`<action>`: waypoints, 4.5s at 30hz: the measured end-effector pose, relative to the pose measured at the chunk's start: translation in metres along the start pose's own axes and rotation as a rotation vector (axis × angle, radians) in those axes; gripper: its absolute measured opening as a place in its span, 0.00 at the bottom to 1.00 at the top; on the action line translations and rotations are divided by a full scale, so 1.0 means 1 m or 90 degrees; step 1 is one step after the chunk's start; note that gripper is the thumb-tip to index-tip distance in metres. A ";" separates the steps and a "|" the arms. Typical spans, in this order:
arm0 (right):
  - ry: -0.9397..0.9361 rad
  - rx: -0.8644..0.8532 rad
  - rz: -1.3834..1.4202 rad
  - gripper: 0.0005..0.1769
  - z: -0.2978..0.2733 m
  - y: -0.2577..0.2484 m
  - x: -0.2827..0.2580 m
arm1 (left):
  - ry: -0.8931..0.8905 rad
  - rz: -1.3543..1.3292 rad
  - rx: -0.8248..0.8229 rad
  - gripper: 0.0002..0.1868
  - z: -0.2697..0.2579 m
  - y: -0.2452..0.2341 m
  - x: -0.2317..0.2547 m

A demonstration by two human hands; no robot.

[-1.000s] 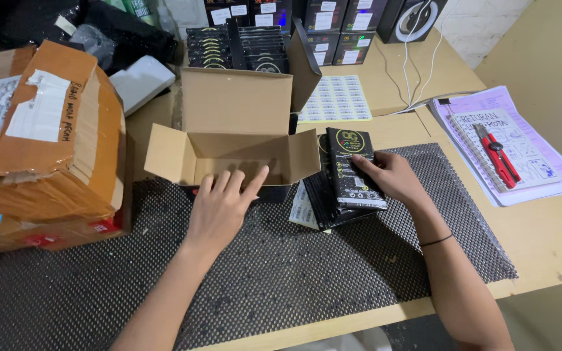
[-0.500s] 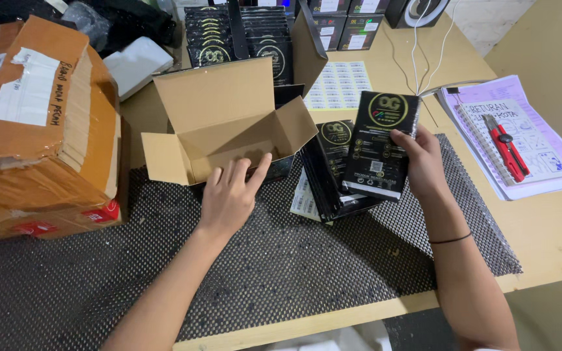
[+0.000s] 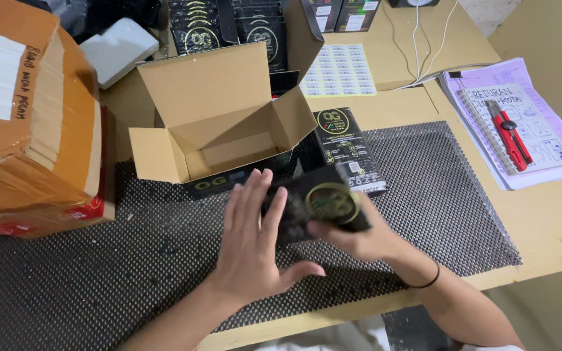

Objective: The person unpacks a box of smartphone display assemblies, removes one from its plastic packaging, and inspects the front and back of the screen, including the ribbon cable. They then place the screen back into its packaging and handle other packaged screens from the box.

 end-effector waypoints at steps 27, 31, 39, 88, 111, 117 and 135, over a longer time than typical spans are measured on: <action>-0.168 0.136 -0.117 0.18 0.005 -0.039 -0.014 | 0.082 0.176 0.084 0.49 -0.016 0.011 -0.016; -0.176 0.439 0.119 0.12 -0.006 -0.094 0.031 | 0.046 0.147 0.105 0.52 -0.005 0.001 -0.019; -0.126 0.570 0.168 0.09 -0.020 -0.089 0.033 | -0.096 -0.170 -0.113 0.39 0.000 0.007 -0.012; -0.061 -0.039 0.004 0.07 -0.029 0.001 -0.002 | -0.168 -0.594 -0.030 0.20 -0.015 -0.007 0.028; 0.019 -0.093 0.163 0.12 -0.023 0.015 0.000 | -0.164 -0.594 0.002 0.15 -0.014 -0.010 0.032; 0.014 -0.091 0.179 0.13 -0.023 0.017 0.003 | -0.237 -0.635 -0.016 0.11 -0.017 -0.005 0.029; -0.006 -0.052 0.134 0.11 -0.020 0.018 0.005 | -0.332 -0.660 0.027 0.05 -0.024 0.005 0.026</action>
Point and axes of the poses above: each hand's wrist, its own z-axis towards the middle knuckle, its own y-axis out of the palm, x = y × z, the point moved 6 cm from there along z, towards the middle knuckle, and after that the axes turned 4 degrees about -z, right-handed, at the moved point
